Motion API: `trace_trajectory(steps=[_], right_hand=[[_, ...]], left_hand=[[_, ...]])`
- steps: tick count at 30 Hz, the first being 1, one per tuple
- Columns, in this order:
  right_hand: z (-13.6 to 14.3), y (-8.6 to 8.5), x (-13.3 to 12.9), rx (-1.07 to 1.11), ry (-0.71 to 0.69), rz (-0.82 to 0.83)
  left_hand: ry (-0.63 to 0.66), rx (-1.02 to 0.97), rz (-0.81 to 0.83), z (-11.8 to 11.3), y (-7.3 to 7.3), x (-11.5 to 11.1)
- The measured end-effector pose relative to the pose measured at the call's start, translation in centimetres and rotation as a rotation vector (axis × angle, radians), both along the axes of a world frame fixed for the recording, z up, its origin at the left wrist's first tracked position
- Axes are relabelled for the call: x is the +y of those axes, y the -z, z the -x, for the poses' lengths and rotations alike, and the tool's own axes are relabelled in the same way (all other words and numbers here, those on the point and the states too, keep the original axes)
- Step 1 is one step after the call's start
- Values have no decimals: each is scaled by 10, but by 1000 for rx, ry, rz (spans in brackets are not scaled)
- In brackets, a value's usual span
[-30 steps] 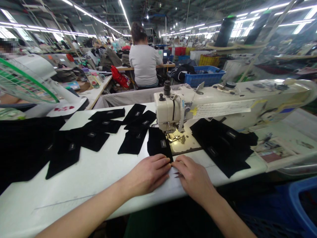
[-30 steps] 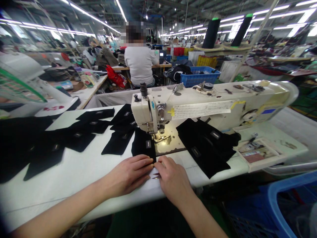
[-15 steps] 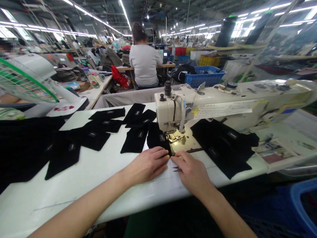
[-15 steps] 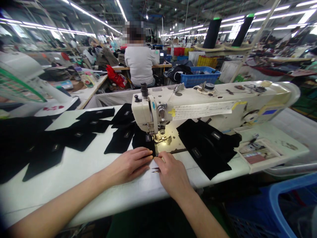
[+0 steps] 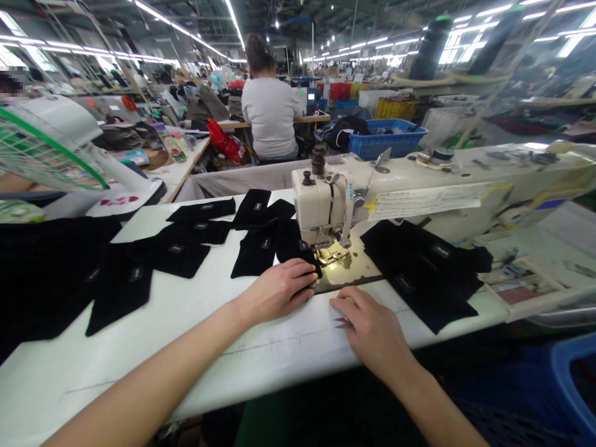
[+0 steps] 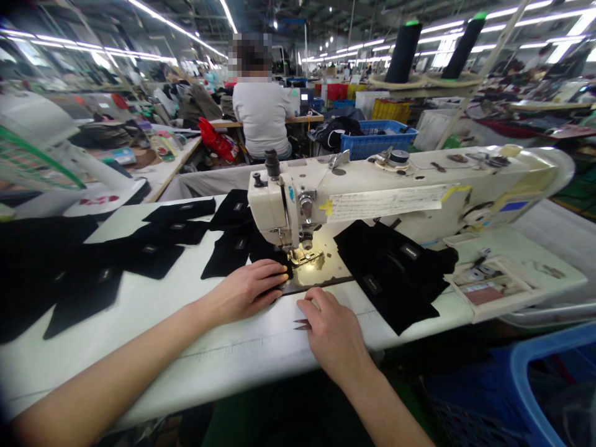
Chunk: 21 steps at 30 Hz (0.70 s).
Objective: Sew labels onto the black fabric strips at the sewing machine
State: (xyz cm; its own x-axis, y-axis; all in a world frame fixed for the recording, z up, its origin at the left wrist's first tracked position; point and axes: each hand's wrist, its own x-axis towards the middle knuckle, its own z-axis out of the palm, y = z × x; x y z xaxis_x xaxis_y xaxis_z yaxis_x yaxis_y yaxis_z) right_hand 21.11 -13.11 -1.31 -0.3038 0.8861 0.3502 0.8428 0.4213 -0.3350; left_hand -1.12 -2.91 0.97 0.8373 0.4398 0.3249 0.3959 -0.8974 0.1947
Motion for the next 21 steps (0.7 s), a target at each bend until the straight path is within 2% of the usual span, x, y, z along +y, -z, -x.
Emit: trace_trajectory(steps=[21], right_hand=[[-2,0,0,36,9,-19]], left_hand=[[-42,-10,-7,0,2,34]])
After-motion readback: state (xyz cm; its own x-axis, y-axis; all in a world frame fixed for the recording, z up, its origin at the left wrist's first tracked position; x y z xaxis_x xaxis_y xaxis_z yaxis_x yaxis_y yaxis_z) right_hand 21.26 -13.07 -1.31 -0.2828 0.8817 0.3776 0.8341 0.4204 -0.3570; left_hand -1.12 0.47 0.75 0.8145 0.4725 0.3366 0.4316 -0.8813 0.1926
